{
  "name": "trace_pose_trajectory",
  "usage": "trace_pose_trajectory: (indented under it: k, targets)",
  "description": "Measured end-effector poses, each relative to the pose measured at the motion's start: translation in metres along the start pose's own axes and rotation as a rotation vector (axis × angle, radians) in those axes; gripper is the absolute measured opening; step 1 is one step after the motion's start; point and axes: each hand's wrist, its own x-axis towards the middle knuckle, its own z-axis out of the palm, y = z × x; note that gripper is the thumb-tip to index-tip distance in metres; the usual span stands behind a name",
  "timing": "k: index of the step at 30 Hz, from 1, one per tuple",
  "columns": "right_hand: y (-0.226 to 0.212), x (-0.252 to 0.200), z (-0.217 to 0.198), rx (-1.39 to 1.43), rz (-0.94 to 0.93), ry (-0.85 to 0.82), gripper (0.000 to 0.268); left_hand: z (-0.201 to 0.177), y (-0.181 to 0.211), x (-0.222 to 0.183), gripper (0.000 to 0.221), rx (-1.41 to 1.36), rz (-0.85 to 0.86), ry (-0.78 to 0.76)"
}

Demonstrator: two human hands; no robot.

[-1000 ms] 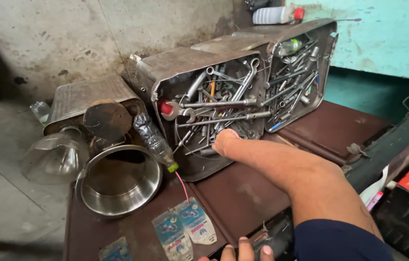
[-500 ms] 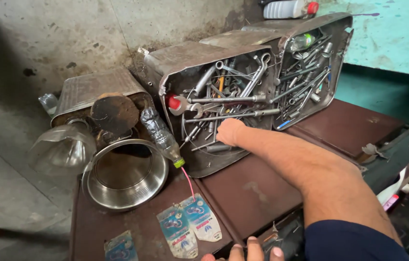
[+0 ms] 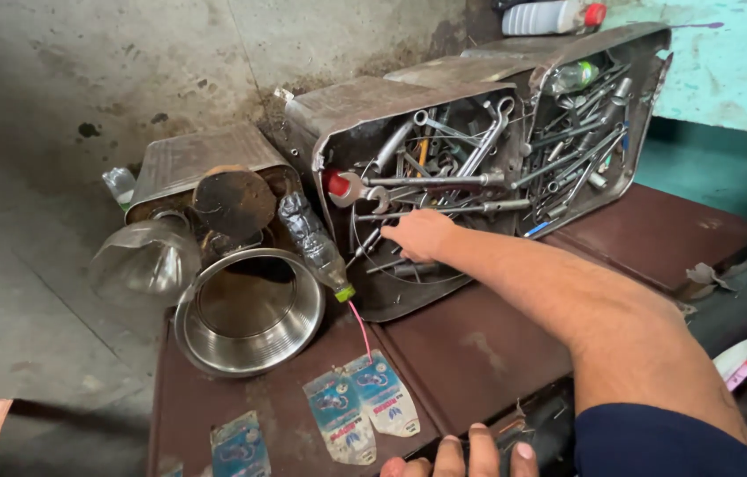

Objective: Using a screwdriver to disassemble and inspect a motorcycle carburetor and its internal components on a workbench.

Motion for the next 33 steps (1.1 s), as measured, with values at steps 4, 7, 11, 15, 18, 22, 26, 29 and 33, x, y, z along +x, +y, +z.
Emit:
trace_pose_trajectory:
  k: [4, 7, 11, 15, 18, 22, 26, 29, 33]
  targets:
    - [0.008, 0.007, 0.022, 0.076, 0.034, 0.02, 0.033, 0.002, 0.002, -0.005, 0.038, -0.017, 0.047, -0.05]
    - [0.001, 0.003, 0.006, 0.046, 0.031, 0.023, 0.025, 0.004, -0.001, 0.009, 0.036, 0.017, 0.018, 0.018]
    - [-0.001, 0.012, -0.026, 0.021, -0.013, 0.023, 0.014, 0.006, -0.009, 0.018, 0.035, 0.115, 0.087, 0.16]
    - [0.0, -0.021, -0.094, 0.264, -0.052, 0.041, 0.013, -0.026, -0.021, 0.061, 0.035, -0.021, 0.013, 0.085]
    - [-0.007, -0.102, -0.153, 0.372, -0.135, 0.244, 0.015, -0.071, -0.041, 0.098, 0.053, -0.202, 0.056, -0.186]
    - [-0.027, -0.256, -0.228, 0.578, 0.088, 0.429, 0.019, -0.1, -0.044, 0.134, 0.067, -0.389, 0.163, -0.601]
    - [-0.027, -0.395, -0.212, 0.941, 0.212, 0.568, 0.02, -0.116, -0.039, 0.149, 0.063, -0.381, 0.298, -0.353]
    - [-0.048, -0.486, -0.161, 1.162, 0.269, 0.75, 0.022, -0.118, -0.036, 0.143, 0.054, -0.243, 0.394, -0.418]
    - [-0.117, -0.585, -0.082, 1.287, 0.407, 1.032, 0.042, -0.118, -0.033, 0.136, 0.055, -0.142, 0.494, -0.344]
